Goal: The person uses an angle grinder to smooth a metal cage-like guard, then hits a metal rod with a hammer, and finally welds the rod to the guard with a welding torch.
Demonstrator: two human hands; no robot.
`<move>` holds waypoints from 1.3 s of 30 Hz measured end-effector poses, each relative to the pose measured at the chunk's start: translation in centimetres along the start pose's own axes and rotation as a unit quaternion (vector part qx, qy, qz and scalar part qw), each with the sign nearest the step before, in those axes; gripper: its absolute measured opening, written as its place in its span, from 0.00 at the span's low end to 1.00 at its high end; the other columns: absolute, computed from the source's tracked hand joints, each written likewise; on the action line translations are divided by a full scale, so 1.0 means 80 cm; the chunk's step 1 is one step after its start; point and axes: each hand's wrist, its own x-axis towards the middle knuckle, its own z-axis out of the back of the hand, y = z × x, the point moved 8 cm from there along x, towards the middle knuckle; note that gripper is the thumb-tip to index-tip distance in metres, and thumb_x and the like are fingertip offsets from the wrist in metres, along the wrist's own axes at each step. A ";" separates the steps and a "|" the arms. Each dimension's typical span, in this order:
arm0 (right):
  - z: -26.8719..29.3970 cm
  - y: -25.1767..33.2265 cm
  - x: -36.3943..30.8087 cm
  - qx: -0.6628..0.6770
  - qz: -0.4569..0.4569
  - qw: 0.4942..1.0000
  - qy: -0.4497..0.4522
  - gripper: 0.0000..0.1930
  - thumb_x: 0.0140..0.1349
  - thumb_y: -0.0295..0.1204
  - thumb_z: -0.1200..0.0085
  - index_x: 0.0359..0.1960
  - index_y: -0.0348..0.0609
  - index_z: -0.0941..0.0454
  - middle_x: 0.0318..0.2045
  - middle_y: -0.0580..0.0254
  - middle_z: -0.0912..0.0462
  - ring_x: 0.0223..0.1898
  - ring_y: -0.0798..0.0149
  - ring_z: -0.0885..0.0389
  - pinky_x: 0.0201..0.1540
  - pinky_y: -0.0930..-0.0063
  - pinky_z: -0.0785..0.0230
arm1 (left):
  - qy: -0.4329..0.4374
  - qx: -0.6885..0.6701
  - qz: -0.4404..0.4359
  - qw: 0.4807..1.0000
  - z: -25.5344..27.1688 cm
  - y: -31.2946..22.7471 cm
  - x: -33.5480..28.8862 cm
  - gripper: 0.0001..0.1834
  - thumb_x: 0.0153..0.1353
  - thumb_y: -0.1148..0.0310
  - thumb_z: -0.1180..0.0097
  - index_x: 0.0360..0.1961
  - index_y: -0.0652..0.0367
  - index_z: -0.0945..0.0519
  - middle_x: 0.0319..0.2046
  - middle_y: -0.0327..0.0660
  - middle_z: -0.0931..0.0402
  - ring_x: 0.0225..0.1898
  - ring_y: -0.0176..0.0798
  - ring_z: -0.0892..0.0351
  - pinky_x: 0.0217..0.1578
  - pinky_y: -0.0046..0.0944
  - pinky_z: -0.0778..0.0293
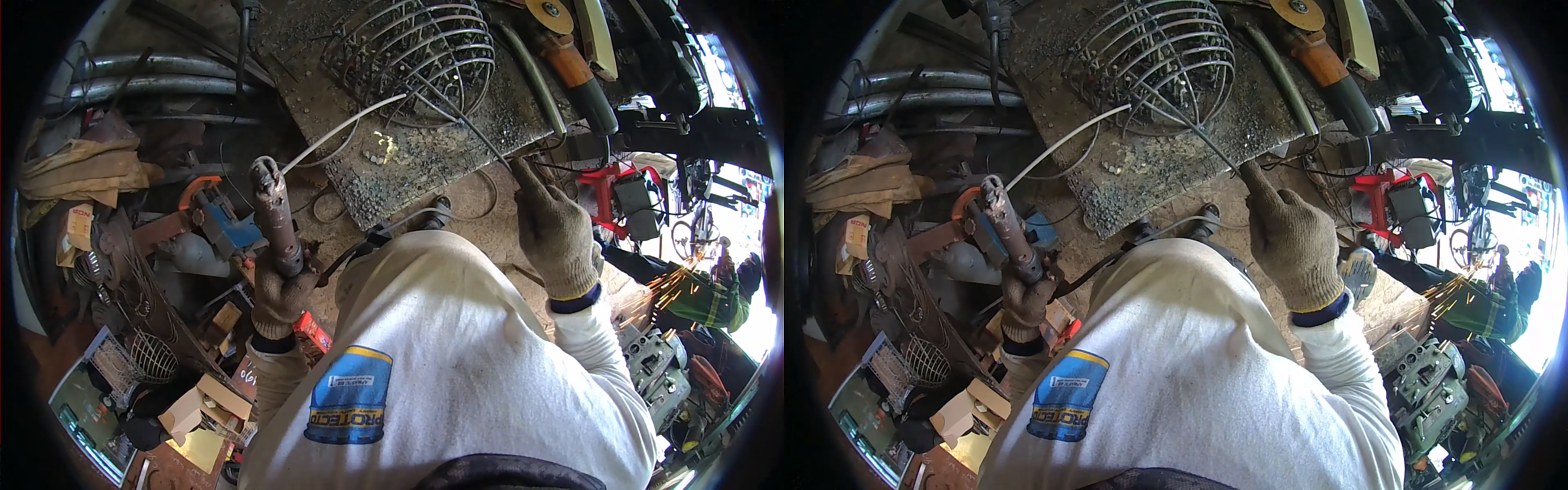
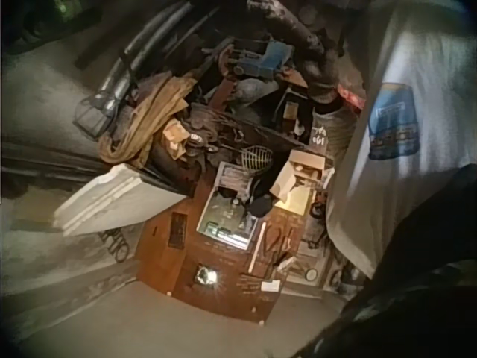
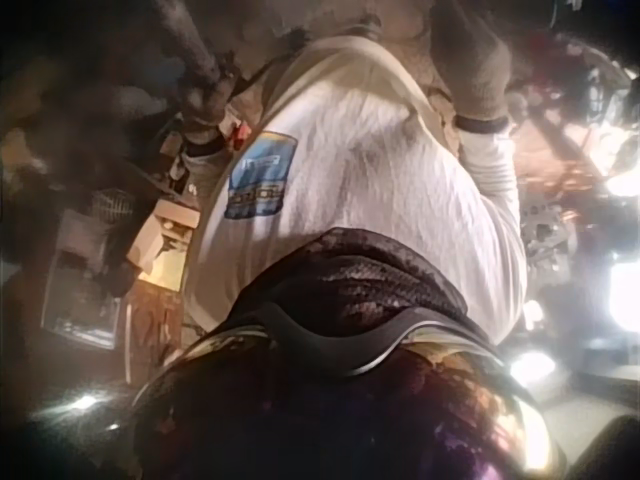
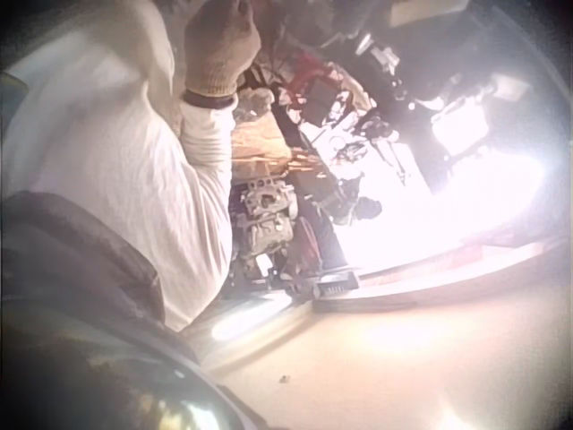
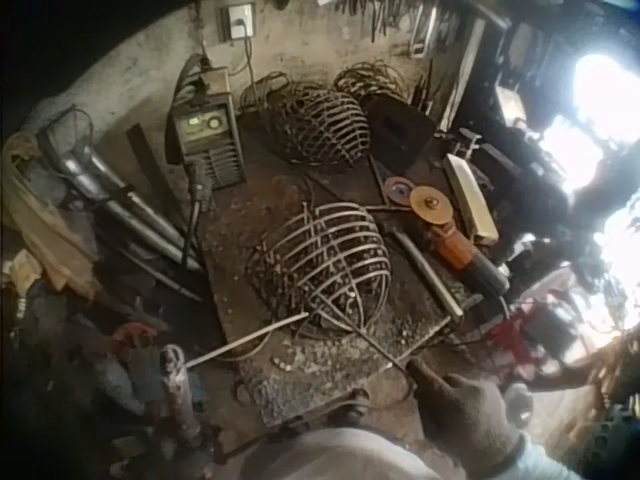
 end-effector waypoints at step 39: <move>0.010 0.016 0.002 0.005 0.037 0.999 -0.031 0.21 0.65 0.22 0.41 0.60 0.44 0.19 0.36 0.49 0.13 0.26 0.51 0.17 0.32 0.63 0.23 | 0.060 -0.123 0.068 0.988 -0.014 -0.022 0.016 0.11 0.60 0.78 0.36 0.44 0.65 0.20 0.30 0.41 0.17 0.26 0.33 0.17 0.28 0.33 0.20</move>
